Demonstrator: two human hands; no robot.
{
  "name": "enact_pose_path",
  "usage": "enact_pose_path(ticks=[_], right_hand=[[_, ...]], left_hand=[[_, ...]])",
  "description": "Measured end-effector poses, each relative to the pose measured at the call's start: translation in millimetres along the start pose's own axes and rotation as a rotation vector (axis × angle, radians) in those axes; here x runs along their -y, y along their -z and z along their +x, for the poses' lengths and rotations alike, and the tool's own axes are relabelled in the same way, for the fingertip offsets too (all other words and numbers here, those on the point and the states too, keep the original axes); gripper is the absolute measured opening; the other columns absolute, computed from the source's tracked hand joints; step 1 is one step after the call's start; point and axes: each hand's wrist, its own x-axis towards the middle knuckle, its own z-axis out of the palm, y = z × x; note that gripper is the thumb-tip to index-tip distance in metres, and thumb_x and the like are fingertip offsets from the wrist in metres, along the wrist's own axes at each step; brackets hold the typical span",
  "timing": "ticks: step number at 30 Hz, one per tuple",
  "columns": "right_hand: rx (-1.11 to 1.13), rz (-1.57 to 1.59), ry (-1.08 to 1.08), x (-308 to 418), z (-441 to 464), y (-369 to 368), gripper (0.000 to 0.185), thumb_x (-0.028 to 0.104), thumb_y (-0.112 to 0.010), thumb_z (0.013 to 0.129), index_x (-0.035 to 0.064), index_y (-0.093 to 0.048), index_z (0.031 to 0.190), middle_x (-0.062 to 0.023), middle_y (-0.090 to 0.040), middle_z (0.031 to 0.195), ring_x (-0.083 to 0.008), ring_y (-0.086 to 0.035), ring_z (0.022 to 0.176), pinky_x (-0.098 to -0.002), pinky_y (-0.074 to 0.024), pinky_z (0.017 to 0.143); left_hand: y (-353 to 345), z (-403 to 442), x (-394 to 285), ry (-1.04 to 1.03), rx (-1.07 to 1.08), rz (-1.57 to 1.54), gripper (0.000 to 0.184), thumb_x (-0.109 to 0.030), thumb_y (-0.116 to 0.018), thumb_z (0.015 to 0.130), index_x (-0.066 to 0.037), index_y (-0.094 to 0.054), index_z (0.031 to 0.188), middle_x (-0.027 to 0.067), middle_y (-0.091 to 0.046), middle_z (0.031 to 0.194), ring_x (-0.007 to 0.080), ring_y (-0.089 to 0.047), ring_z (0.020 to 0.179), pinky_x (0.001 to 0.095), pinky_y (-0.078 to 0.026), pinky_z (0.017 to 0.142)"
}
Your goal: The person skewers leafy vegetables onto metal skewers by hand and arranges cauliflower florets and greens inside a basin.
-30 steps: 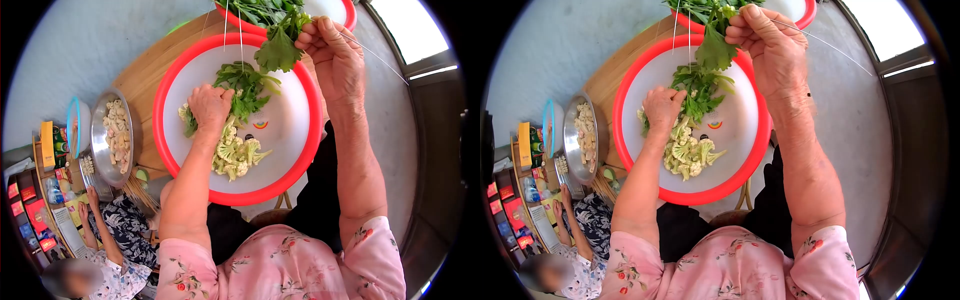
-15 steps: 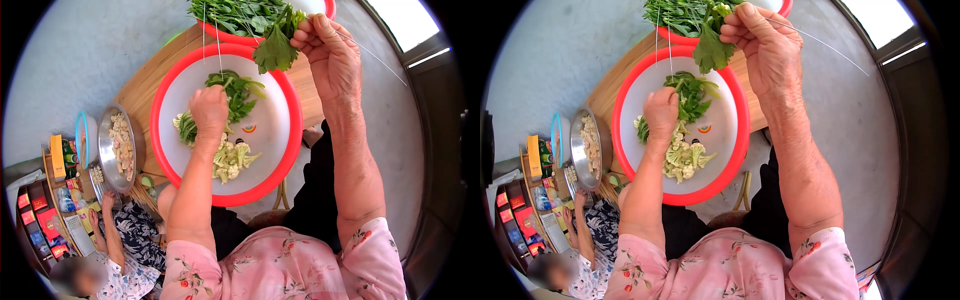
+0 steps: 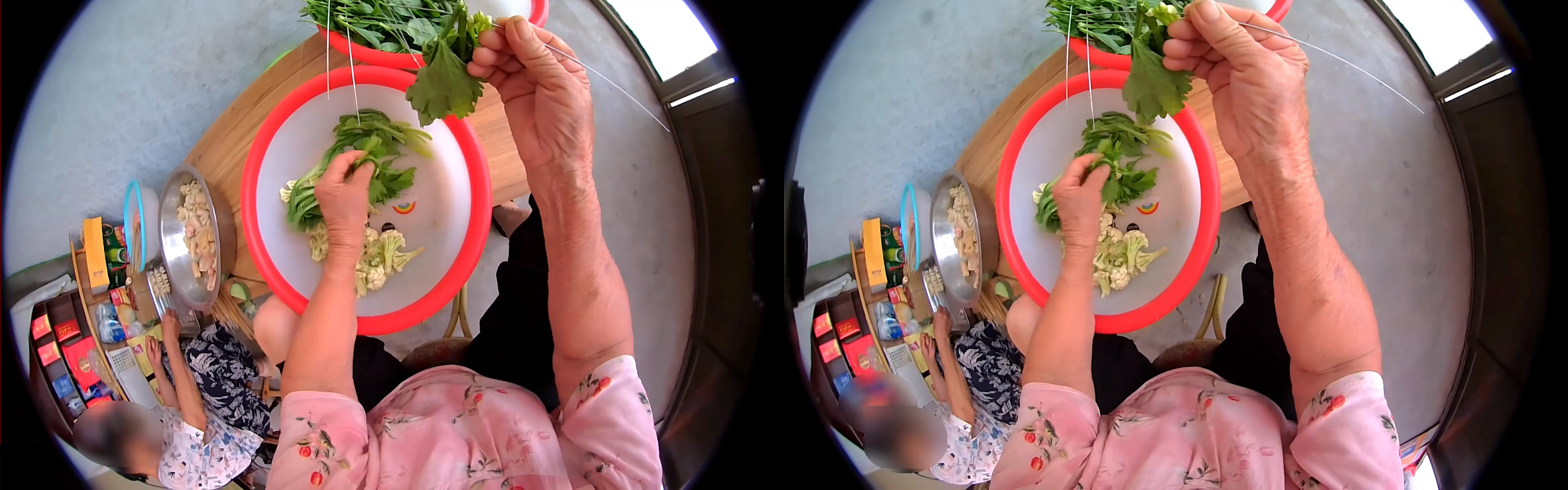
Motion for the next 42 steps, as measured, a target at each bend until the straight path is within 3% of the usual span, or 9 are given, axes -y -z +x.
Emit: enact_pose_path(ticks=[1,4,8,12,16,19,31,34,42], right_hand=[[0.006,0.003,-0.004,-0.2,1.6,0.0,0.017,0.013,-0.056,0.089,-0.0022,-0.062,0.094,-0.0119,-0.065,0.083,-0.0195,-0.063,0.072,-0.0329,-0.0525,0.071],[0.033,-0.025,-0.017,-3.7,-2.4,-5.2,0.017,0.014,-0.056,0.089,-0.0017,-0.063,0.093,-0.0116,-0.065,0.083,-0.0191,-0.063,0.072,-0.0322,-0.0524,0.071],[0.019,-0.029,-0.059,-10.1,-10.1,-17.1,0.017,0.013,-0.056,0.089,-0.0016,-0.063,0.093,-0.0112,-0.065,0.082,-0.0184,-0.063,0.072,-0.0313,-0.0519,0.070],[0.011,-0.021,-0.136,-24.7,-16.3,-35.9,0.017,0.014,-0.064,0.083,-0.0029,-0.064,0.088,-0.0107,-0.064,0.078,-0.0179,-0.061,0.066,-0.0296,-0.0511,0.066],[0.022,-0.173,-0.198,-39.9,-26.4,-52.8,0.016,0.014,-0.065,0.083,-0.0017,-0.064,0.086,-0.0089,-0.064,0.077,-0.0157,-0.060,0.065,-0.0274,-0.0499,0.064],[0.013,-0.290,-0.227,-51.3,-33.0,-64.4,0.015,0.014,-0.065,0.082,-0.0005,-0.065,0.085,-0.0082,-0.064,0.076,-0.0151,-0.060,0.067,-0.0272,-0.0495,0.065],[0.092,-0.577,-0.359,-85.9,-38.8,-90.6,0.014,0.012,-0.064,0.083,-0.0020,-0.064,0.085,-0.0065,-0.065,0.073,-0.0116,-0.058,0.063,-0.0243,-0.0476,0.063],[-0.018,-0.537,-0.350,-94.7,-44.4,-95.5,0.015,0.013,-0.062,0.085,-0.0022,-0.063,0.087,-0.0076,-0.065,0.074,-0.0124,-0.060,0.063,-0.0244,-0.0493,0.063],[-0.248,-0.200,-0.344,-130.7,-61.5,-109.7,0.013,0.013,-0.057,0.089,0.0001,-0.055,0.092,-0.0131,-0.064,0.077,-0.0214,-0.065,0.069,-0.0307,-0.0552,0.063]], left_hand=[[5.0,-0.2,-3.5,0.001,-0.008,0.000,0.015,0.001,-0.058,0.077,-0.003,-0.063,0.090,0.0046,-0.064,0.087,0.0142,-0.059,0.078,0.0272,-0.046,0.070],[29.8,-5.3,-6.4,0.190,0.047,-0.677,0.018,0.006,-0.052,0.080,0.003,-0.058,0.096,0.0093,-0.063,0.090,0.0144,-0.060,0.078,0.0253,-0.050,0.071],[63.9,-12.8,-18.6,0.211,0.192,-0.788,0.025,0.006,-0.045,0.081,0.001,-0.056,0.102,0.0116,-0.063,0.094,0.0192,-0.061,0.087,0.0312,-0.051,0.080],[80.6,-9.9,-15.3,0.336,0.154,-0.932,0.030,0.002,-0.048,0.078,0.000,-0.054,0.108,0.0145,-0.060,0.098,0.0292,-0.058,0.093,0.0438,-0.047,0.087],[88.2,0.4,-11.9,0.382,0.135,-1.089,0.029,-0.006,-0.050,0.079,0.001,-0.054,0.107,0.0150,-0.060,0.096,0.0307,-0.057,0.094,0.0501,-0.043,0.090],[90.1,4.6,-22.2,0.396,0.133,-1.253,0.031,-0.008,-0.049,0.078,-0.001,-0.052,0.108,0.0148,-0.059,0.097,0.0286,-0.057,0.090,0.0436,-0.046,0.085],[99.0,20.5,-14.5,0.246,0.139,-1.285,0.021,-0.008,-0.051,0.085,-0.002,-0.056,0.104,0.0099,-0.059,0.092,0.0229,-0.057,0.083,0.0429,-0.047,0.080],[100.6,23.7,-15.4,0.323,0.077,-1.445,0.022,0.001,-0.053,0.082,-0.004,-0.057,0.102,0.0090,-0.061,0.090,0.0217,-0.059,0.080,0.0429,-0.051,0.077],[86.2,25.8,-22.4,0.144,-0.008,-1.341,0.024,0.005,-0.054,0.081,-0.004,-0.057,0.103,0.0083,-0.061,0.094,0.0207,-0.061,0.081,0.0378,-0.053,0.078]])
